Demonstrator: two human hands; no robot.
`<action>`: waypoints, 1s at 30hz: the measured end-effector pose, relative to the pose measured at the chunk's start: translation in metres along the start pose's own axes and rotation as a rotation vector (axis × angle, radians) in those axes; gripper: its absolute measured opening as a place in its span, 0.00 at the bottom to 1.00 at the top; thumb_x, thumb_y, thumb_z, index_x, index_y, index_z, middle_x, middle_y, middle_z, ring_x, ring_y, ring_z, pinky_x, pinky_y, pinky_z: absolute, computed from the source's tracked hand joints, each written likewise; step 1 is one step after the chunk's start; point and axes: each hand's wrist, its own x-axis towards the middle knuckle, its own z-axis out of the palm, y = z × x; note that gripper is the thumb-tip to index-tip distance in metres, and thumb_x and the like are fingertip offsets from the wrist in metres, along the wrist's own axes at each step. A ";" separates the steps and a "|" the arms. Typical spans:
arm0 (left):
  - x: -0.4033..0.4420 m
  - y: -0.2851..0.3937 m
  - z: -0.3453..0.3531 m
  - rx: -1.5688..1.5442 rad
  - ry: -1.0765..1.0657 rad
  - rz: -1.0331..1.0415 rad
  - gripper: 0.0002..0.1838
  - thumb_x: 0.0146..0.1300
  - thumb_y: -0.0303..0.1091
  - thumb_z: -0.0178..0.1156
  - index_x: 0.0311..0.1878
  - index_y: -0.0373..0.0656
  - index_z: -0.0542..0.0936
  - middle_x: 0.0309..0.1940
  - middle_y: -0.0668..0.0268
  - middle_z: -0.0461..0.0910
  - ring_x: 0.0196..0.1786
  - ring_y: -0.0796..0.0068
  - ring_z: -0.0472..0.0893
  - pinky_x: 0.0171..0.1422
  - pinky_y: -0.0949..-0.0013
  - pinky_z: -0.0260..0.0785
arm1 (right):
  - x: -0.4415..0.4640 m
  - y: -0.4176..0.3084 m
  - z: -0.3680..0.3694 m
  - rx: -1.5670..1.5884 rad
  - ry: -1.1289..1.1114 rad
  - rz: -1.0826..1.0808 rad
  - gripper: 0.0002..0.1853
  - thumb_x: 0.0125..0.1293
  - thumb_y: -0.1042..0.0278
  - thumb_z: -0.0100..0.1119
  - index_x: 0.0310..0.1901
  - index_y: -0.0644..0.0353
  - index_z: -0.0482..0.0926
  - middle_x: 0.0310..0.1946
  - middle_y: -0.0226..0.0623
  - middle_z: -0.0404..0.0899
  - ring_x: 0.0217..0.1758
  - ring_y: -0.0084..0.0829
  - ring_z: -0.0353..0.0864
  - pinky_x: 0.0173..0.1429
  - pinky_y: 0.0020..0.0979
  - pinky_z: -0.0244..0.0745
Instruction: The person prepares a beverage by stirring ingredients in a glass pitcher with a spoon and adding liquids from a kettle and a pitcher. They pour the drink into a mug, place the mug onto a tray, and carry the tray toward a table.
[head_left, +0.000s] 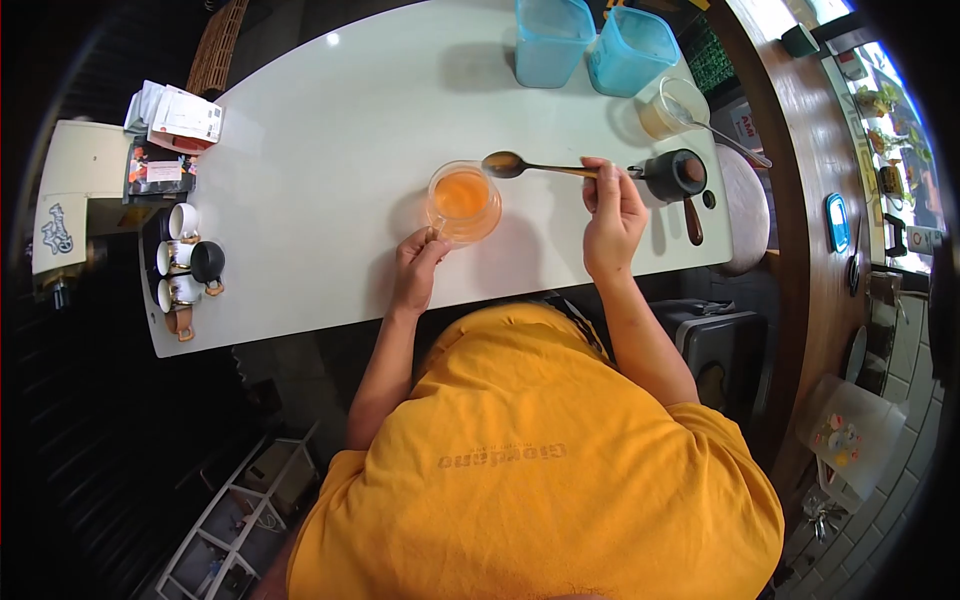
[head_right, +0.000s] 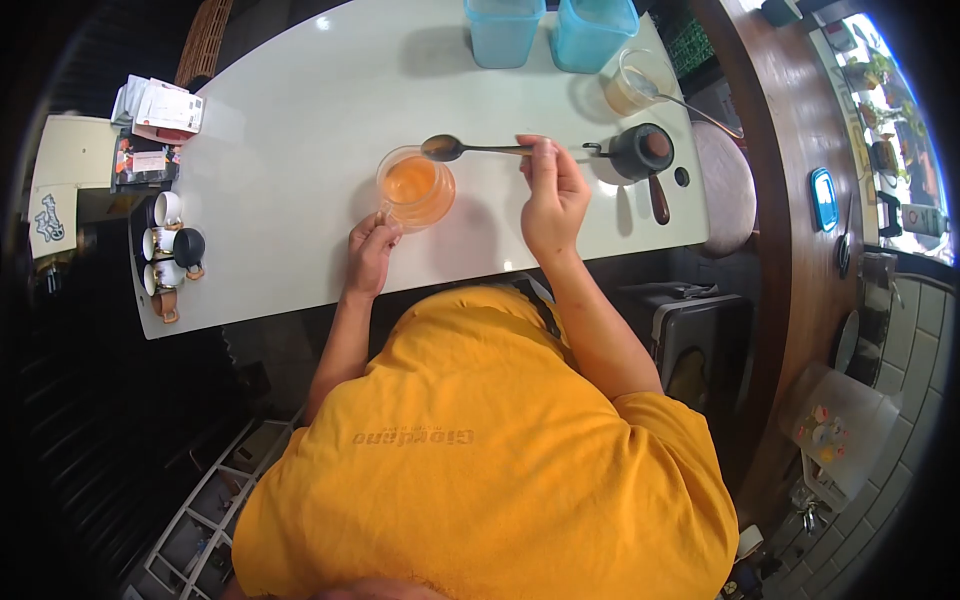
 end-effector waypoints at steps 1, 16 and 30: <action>0.002 -0.002 -0.003 -0.007 -0.003 0.004 0.08 0.59 0.25 0.55 0.24 0.45 0.71 0.23 0.75 0.67 0.30 0.83 0.64 0.39 0.76 0.57 | -0.002 0.000 0.007 -0.022 -0.024 -0.006 0.14 0.74 0.65 0.49 0.44 0.67 0.81 0.29 0.25 0.75 0.33 0.15 0.69 0.39 0.18 0.65; 0.015 0.006 -0.032 0.075 -0.070 -0.014 0.11 0.62 0.28 0.57 0.24 0.47 0.69 0.22 0.82 0.61 0.28 0.91 0.58 0.33 0.81 0.52 | -0.012 0.019 0.071 -0.739 -0.316 -0.570 0.04 0.61 0.75 0.60 0.38 0.60 0.82 0.26 0.35 0.79 0.28 0.35 0.77 0.35 0.33 0.70; 0.007 0.014 -0.030 0.168 -0.118 -0.044 0.05 0.63 0.29 0.57 0.30 0.45 0.74 0.26 0.79 0.69 0.31 0.89 0.64 0.38 0.81 0.58 | -0.014 0.034 0.083 -0.894 -0.450 -0.521 0.07 0.62 0.72 0.60 0.41 0.60 0.83 0.30 0.35 0.82 0.33 0.35 0.78 0.41 0.34 0.69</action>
